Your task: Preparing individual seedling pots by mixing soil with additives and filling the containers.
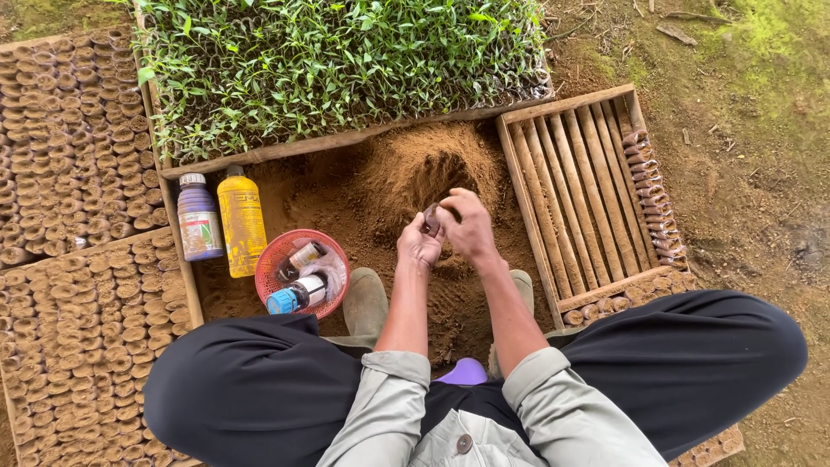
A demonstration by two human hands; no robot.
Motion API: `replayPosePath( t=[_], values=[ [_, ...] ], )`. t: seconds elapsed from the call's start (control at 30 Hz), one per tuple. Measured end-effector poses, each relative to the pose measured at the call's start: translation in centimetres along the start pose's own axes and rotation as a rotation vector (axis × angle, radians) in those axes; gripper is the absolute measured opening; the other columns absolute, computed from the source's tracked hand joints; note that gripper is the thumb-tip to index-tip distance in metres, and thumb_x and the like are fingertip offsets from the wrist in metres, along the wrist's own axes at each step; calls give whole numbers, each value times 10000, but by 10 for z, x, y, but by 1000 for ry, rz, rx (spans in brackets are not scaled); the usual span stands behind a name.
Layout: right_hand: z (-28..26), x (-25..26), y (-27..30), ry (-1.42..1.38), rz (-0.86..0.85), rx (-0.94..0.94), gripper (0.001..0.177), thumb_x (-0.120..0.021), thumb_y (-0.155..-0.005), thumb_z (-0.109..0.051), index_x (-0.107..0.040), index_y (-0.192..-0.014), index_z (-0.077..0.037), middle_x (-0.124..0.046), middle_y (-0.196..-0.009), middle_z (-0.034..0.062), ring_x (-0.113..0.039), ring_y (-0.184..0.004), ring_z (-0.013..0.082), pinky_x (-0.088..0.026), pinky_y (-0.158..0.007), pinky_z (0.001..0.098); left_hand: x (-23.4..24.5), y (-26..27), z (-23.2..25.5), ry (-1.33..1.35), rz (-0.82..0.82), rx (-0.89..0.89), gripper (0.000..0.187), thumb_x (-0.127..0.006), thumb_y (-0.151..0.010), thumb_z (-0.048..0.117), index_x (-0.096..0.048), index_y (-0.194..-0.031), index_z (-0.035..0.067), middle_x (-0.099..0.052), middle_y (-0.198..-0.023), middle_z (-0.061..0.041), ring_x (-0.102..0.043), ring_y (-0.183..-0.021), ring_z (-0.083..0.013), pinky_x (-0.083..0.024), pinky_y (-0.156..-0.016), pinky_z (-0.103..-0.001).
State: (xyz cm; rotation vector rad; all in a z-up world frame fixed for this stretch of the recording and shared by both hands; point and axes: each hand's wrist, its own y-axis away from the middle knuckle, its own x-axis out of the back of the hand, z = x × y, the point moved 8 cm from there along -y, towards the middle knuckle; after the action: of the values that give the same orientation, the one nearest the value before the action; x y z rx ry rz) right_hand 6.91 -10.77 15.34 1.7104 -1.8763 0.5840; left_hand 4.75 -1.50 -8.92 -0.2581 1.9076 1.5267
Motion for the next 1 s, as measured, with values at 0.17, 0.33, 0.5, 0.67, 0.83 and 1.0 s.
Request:
replayPosePath(
  t=[0.17, 0.33, 0.5, 0.67, 0.83, 1.0],
  values=[
    [69, -2, -2, 69, 89, -99, 225, -693, -959, -219, -738, -1161, -131, -668, -1258, 140, -635, -1219, 332, -540, -990, 466, -52, 67, 7, -36, -187, 42, 327, -605, -1036, 243, -692, -1191, -32, -755, -1116, -222, -779, -923, -323, -674, -826, -424],
    [111, -69, 20, 327, -53, -46, 332, -668, -921, -197, -689, -1239, -101, -659, -1219, 160, -653, -1169, 321, -551, -969, 443, -70, 87, 10, -94, -325, 54, 363, -627, -1027, 273, -696, -1241, -11, -767, -1064, -216, -783, -882, -329, -684, -775, -385],
    [78, -103, 48, 691, -173, 141, 574, -691, -809, -107, -597, -1344, 81, -504, -1440, 217, -477, -1362, 349, -417, -1132, 411, -77, 92, 9, -107, -459, 92, 370, -600, -1046, 288, -688, -1258, -2, -769, -1016, -218, -779, -888, -351, -679, -777, -405],
    [117, -121, 47, 799, -166, 204, 430, -670, -784, -116, -661, -1199, -3, -542, -1199, 126, -519, -1161, 278, -464, -959, 376, -78, 94, 9, -112, -471, 81, 388, -584, -1053, 293, -665, -1287, -6, -765, -1041, -226, -773, -931, -359, -671, -819, -430],
    [121, -114, 37, 734, -133, 213, 170, -604, -717, 14, -667, -867, -38, -573, -847, 102, -587, -859, 260, -523, -743, 364, -71, 87, 13, -115, -415, 28, 400, -577, -1056, 319, -667, -1279, 0, -762, -1082, -230, -763, -987, -365, -658, -879, -453],
    [144, -71, 33, -273, 84, -569, 162, -794, -716, -10, -805, -817, -135, -716, -614, 57, -679, -465, 132, -556, -437, 277, -52, 69, 18, -106, -281, -38, 437, -570, -1046, 409, -684, -1231, 29, -761, -1109, -213, -751, -1042, -359, -634, -950, -479]
  ],
)
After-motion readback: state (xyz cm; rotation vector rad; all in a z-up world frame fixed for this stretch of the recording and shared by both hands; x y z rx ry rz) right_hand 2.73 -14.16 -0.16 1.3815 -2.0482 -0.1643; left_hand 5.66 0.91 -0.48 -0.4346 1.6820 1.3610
